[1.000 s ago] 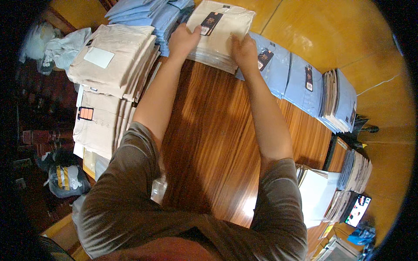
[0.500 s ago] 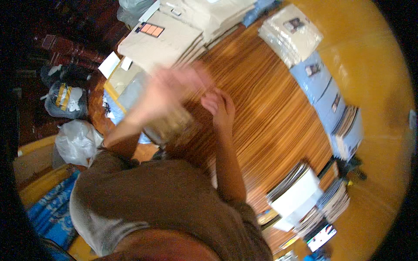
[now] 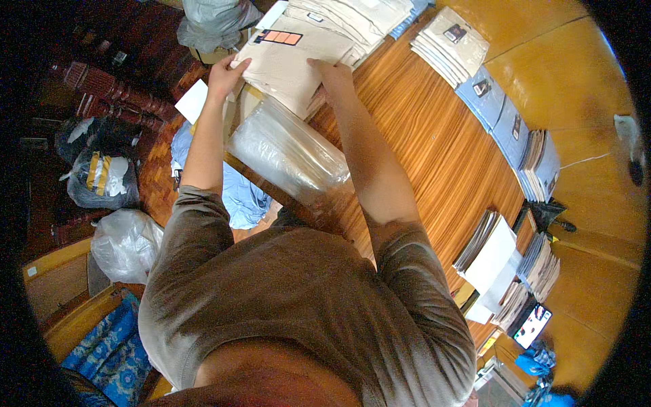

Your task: The person places folded shirts into clear plastic bags, seals the bags by hand, and stacks the packaged shirts on a table.

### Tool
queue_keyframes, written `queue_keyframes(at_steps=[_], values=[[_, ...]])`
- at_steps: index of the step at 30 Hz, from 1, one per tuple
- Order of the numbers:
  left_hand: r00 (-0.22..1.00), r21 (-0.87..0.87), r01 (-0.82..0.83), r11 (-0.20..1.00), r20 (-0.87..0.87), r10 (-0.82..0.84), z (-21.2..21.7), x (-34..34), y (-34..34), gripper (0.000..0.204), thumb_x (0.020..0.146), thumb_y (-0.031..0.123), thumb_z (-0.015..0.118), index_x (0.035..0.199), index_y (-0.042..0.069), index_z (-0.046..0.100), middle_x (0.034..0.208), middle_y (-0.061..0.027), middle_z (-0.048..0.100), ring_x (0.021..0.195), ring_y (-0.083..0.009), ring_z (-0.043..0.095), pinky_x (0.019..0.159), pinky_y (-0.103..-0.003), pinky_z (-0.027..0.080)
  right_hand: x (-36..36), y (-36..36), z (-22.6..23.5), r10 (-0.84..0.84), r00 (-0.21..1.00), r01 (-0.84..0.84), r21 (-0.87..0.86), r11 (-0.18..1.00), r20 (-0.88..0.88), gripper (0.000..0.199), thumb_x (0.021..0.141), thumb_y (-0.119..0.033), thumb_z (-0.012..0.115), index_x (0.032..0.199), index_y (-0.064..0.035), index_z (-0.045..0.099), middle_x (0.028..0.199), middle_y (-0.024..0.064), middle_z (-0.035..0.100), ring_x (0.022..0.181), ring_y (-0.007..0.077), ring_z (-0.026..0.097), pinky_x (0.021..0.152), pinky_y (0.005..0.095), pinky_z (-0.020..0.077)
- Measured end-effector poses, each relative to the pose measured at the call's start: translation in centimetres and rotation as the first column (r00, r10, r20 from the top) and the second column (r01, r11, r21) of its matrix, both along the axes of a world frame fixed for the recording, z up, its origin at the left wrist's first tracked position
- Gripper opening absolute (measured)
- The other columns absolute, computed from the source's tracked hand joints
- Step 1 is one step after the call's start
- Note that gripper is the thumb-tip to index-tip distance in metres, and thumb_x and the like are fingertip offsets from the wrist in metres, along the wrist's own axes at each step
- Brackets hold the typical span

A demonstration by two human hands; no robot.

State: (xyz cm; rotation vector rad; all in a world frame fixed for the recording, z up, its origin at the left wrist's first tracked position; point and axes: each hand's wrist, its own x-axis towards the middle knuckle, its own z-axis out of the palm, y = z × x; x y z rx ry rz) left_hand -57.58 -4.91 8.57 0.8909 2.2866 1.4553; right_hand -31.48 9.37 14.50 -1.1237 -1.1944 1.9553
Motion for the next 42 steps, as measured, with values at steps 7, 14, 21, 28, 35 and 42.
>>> queue_keyframes(at_steps=[7,14,21,28,35,42], values=[[0.809,0.505,-0.417,0.756,0.585,0.055,5.6,19.5,-4.1,0.039,0.109,0.022,0.054,0.139,-0.003,0.056,0.133,-0.0188,0.061,0.124,-0.0269,0.059,0.111,-0.042,0.046,-1.5,0.0,0.9,-0.095,0.978,0.086,0.058,0.995,0.188,0.05,0.078,-0.014,0.091,0.114,0.0109,0.068,0.095,0.0177,0.074,0.075,0.0277,0.071,0.059,0.0434,0.0557],[-0.23,0.396,-0.619,0.679,0.735,-0.638,3.3,24.0,5.1,0.051,0.109,0.035,0.038,0.149,0.006,0.051,0.145,-0.0181,0.058,0.132,-0.035,0.058,0.112,-0.05,0.049,-1.1,0.8,-0.1,-0.117,0.937,0.097,0.078,0.992,0.33,0.049,0.076,-0.016,0.093,0.112,0.0095,0.071,0.1,0.0188,0.075,0.084,0.0297,0.073,0.067,0.0426,0.0591],[0.105,0.679,-0.66,0.321,0.507,-0.855,3.2,25.3,6.7,0.07,0.106,0.06,0.036,0.152,0.011,0.05,0.151,-0.013,0.056,0.14,-0.0351,0.051,0.115,-0.06,0.043,9.1,0.2,-0.2,-0.081,0.994,0.069,0.145,0.987,0.078,0.05,0.079,-0.015,0.091,0.116,0.0118,0.07,0.106,0.0203,0.077,0.089,0.0277,0.075,0.077,0.039,0.0612],[0.074,0.797,-0.385,0.465,0.529,-0.846,-4.3,33.0,5.4,0.076,0.102,0.069,0.039,0.147,0.009,0.054,0.146,-0.0156,0.058,0.135,-0.0352,0.056,0.115,-0.054,0.046,28.7,-7.8,1.4,-0.194,0.975,0.181,0.12,0.976,0.106,0.058,0.091,-0.013,0.084,0.137,0.0097,0.058,0.131,0.0196,0.07,0.116,0.0273,0.069,0.099,0.037,0.0571],[-0.268,0.53,-0.197,0.824,0.78,-0.566,-1.8,45.6,-4.1,0.084,0.096,0.063,0.036,0.152,0.003,0.051,0.155,-0.0225,0.053,0.141,-0.0413,0.052,0.124,-0.054,0.033,45.8,-12.4,-3.7,-0.243,0.949,0.238,0.048,0.97,0.201,0.057,0.087,-0.015,0.088,0.132,0.0075,0.063,0.125,0.0157,0.073,0.112,0.0227,0.07,0.099,0.0348,0.0544],[-0.016,0.482,0.066,0.874,0.876,-0.482,-4.3,50.7,-7.4,0.063,0.108,0.05,0.047,0.149,0.003,0.049,0.148,-0.0168,0.06,0.136,-0.032,0.056,0.118,-0.048,0.042,55.1,-13.4,-7.8,-0.018,0.908,-0.009,0.063,0.998,0.418,0.056,0.086,-0.019,0.089,0.13,0.0043,0.066,0.122,0.0114,0.074,0.109,0.02,0.069,0.1,0.0347,0.0529]])
